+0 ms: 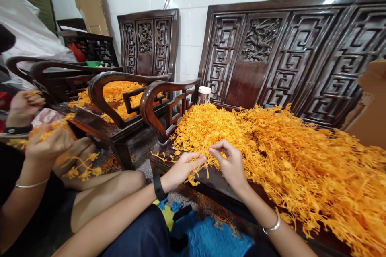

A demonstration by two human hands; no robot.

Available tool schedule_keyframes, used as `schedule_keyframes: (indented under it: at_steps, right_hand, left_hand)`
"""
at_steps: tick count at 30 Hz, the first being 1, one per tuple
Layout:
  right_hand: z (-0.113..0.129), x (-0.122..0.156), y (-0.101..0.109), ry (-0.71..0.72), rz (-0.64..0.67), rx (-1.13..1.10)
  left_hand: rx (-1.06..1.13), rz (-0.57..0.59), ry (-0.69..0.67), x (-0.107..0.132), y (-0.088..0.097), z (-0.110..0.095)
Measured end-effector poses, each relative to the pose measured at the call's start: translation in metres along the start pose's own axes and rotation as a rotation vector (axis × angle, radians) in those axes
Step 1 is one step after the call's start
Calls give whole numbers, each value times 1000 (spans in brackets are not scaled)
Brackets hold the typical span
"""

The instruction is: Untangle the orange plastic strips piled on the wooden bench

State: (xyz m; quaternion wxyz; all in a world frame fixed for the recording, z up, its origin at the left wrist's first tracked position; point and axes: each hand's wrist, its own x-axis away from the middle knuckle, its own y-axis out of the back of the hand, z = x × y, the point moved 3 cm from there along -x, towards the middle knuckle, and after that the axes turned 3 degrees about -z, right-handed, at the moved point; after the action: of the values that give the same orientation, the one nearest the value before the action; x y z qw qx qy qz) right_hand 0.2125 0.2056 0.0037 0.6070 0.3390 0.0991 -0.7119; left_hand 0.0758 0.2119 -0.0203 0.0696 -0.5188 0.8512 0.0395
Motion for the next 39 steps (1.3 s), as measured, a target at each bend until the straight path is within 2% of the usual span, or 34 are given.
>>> schedule_keyframes:
  at_steps: [3,5,6,9,10,11,15,19,21,23,25,27,29,32,35,37,39]
  right_hand:
    - [1,-5,-2,-85,-114,-123]
    - [-1,-16,7,-109,-209,-161]
    - [-4,-23,16,-110,-305,-186]
    - [-19,-40,53,-55,-733,-313]
    - [-24,-43,63,-23,-829,-349]
    - [-27,-46,68,-11,-837,-359]
    - [-21,-48,63,90,-691,-234]
    - [-4,-62,54,281,-642,105]
    - [-8,-80,52,292,-550,290]
    - [-22,-94,49,250,-402,382]
    - [-34,-96,46,197,-272,390]
    - [-38,-85,40,120,-189,339]
    - [-32,-66,32,6,-102,198]
    - [-7,-36,13,-129,147,-48]
    - [18,-19,0,-82,304,-56]
    - [26,-15,-3,21,342,32]
    - [25,-15,-1,96,349,89]
  left_hand:
    - [40,-40,-30,-1,-5,-6]
    - [48,-77,-58,0,-8,-8]
    - [39,-88,-65,1,-9,-9]
    - [-11,-123,-58,6,-7,-8]
    - [-18,-130,-59,7,-6,-7]
    - [-20,-133,-62,8,-4,-5]
    - [-10,-135,-26,5,3,1]
    - [36,-157,-56,3,6,0]
    - [52,-147,-71,3,6,-2]
    - [50,-154,-86,3,5,-3]
    - [36,-173,-96,4,4,-3]
    - [29,-191,-93,6,4,-1]
    - [22,-207,-80,6,5,2]
    - [12,-202,-61,4,6,6]
    - [19,-179,-104,5,5,3]
    - [53,-168,-143,7,3,-4]
    - [93,-154,-118,8,1,-8]
